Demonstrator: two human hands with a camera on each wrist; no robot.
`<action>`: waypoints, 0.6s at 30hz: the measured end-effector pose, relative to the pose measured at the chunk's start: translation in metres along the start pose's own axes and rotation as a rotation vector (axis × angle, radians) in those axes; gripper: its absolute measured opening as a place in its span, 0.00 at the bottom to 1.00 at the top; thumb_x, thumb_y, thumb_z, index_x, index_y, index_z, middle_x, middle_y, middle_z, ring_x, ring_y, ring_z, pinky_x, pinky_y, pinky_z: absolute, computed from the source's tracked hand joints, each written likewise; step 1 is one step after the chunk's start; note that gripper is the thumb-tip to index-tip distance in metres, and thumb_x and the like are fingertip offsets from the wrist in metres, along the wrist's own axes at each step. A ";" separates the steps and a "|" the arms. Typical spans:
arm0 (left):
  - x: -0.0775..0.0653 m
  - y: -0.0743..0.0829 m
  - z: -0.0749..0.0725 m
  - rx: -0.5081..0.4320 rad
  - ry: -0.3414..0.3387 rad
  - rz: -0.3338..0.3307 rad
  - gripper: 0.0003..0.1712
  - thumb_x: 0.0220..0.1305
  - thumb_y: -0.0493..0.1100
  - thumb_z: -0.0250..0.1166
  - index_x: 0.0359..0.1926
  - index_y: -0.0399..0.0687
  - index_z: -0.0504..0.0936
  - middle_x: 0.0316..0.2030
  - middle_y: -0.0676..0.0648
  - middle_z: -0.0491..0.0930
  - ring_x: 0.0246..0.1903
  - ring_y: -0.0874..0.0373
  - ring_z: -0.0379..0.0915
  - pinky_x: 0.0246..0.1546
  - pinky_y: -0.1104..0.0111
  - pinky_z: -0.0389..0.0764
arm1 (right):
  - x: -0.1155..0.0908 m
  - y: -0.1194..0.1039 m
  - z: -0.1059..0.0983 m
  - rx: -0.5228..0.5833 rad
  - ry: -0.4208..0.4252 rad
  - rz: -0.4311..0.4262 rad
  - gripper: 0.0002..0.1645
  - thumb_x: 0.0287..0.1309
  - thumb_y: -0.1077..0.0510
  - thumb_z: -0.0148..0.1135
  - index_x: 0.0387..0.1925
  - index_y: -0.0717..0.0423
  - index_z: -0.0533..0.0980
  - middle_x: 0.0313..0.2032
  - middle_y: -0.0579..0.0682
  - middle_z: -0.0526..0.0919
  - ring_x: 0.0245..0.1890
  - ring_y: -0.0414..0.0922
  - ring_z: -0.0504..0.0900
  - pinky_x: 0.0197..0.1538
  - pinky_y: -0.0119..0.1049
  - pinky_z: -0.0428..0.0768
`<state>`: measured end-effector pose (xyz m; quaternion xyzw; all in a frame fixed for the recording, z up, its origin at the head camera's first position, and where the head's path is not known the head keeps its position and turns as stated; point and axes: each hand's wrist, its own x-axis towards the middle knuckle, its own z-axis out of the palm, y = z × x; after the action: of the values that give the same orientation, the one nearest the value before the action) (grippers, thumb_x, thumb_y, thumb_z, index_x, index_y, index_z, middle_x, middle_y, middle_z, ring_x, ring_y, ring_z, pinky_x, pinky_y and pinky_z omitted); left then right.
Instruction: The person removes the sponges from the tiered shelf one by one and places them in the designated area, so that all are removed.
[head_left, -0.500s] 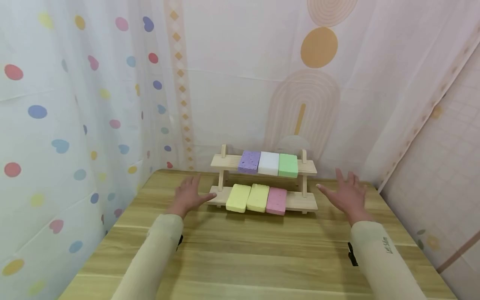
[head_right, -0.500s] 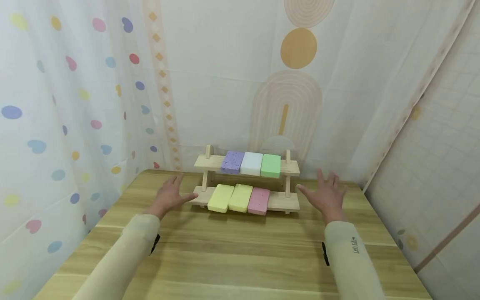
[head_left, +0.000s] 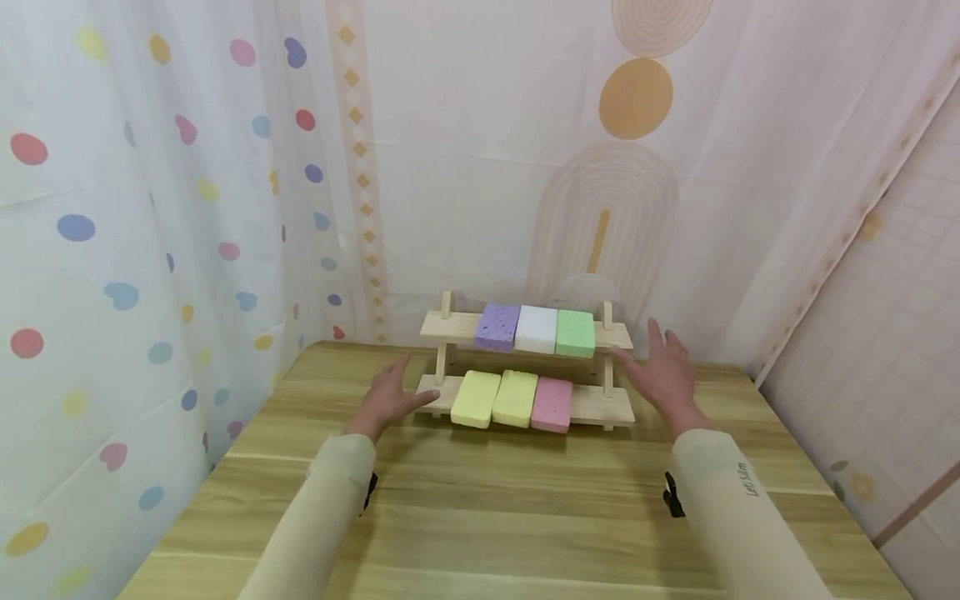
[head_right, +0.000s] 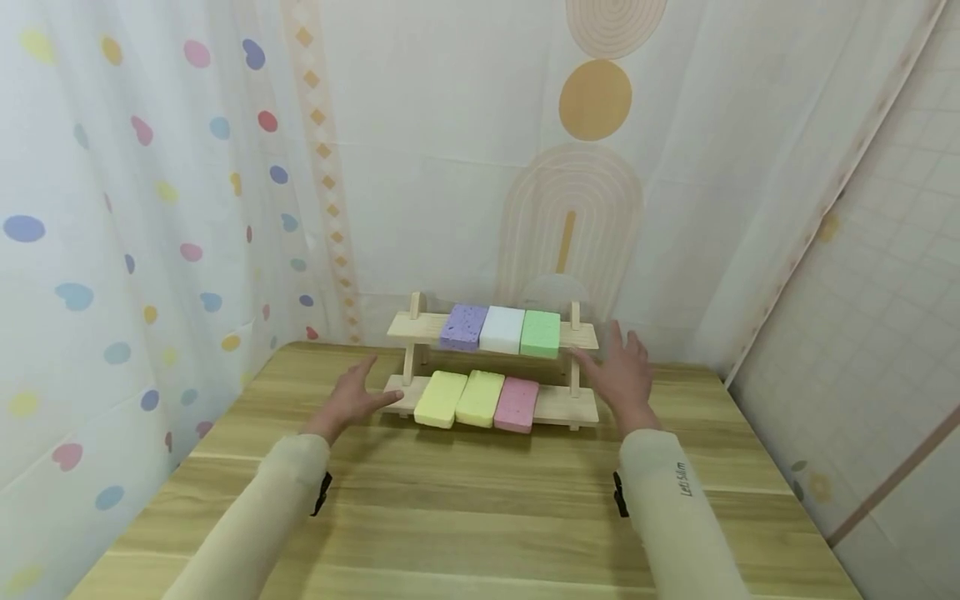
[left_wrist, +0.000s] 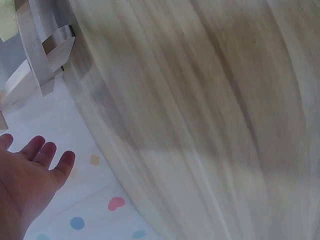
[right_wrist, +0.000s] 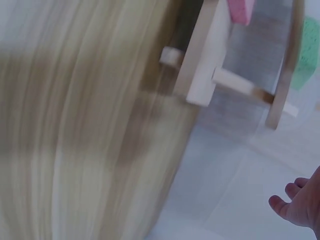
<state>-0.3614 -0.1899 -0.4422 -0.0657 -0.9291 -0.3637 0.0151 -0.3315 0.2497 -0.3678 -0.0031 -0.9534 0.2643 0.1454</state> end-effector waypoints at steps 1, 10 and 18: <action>0.000 0.000 0.001 -0.020 -0.004 -0.008 0.60 0.60 0.62 0.69 0.78 0.40 0.45 0.74 0.27 0.44 0.71 0.30 0.40 0.66 0.38 0.51 | 0.001 -0.003 0.001 0.023 0.004 0.005 0.61 0.63 0.25 0.49 0.78 0.59 0.40 0.72 0.74 0.47 0.70 0.73 0.48 0.62 0.72 0.52; 0.004 -0.010 0.014 -0.154 -0.039 -0.042 0.57 0.62 0.58 0.69 0.78 0.42 0.45 0.73 0.30 0.51 0.71 0.32 0.47 0.65 0.40 0.54 | 0.010 -0.026 0.019 0.173 0.018 0.070 0.63 0.60 0.23 0.52 0.79 0.55 0.39 0.73 0.70 0.50 0.71 0.69 0.50 0.65 0.68 0.54; 0.001 -0.019 0.024 -0.229 -0.042 -0.091 0.54 0.63 0.58 0.68 0.78 0.45 0.48 0.68 0.30 0.60 0.66 0.32 0.57 0.63 0.41 0.61 | 0.013 -0.035 0.035 0.198 0.054 0.082 0.62 0.59 0.23 0.54 0.78 0.57 0.46 0.70 0.70 0.57 0.69 0.67 0.57 0.64 0.64 0.60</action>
<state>-0.3649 -0.1873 -0.4722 -0.0324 -0.8835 -0.4665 -0.0285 -0.3513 0.2026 -0.3753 -0.0348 -0.9174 0.3628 0.1597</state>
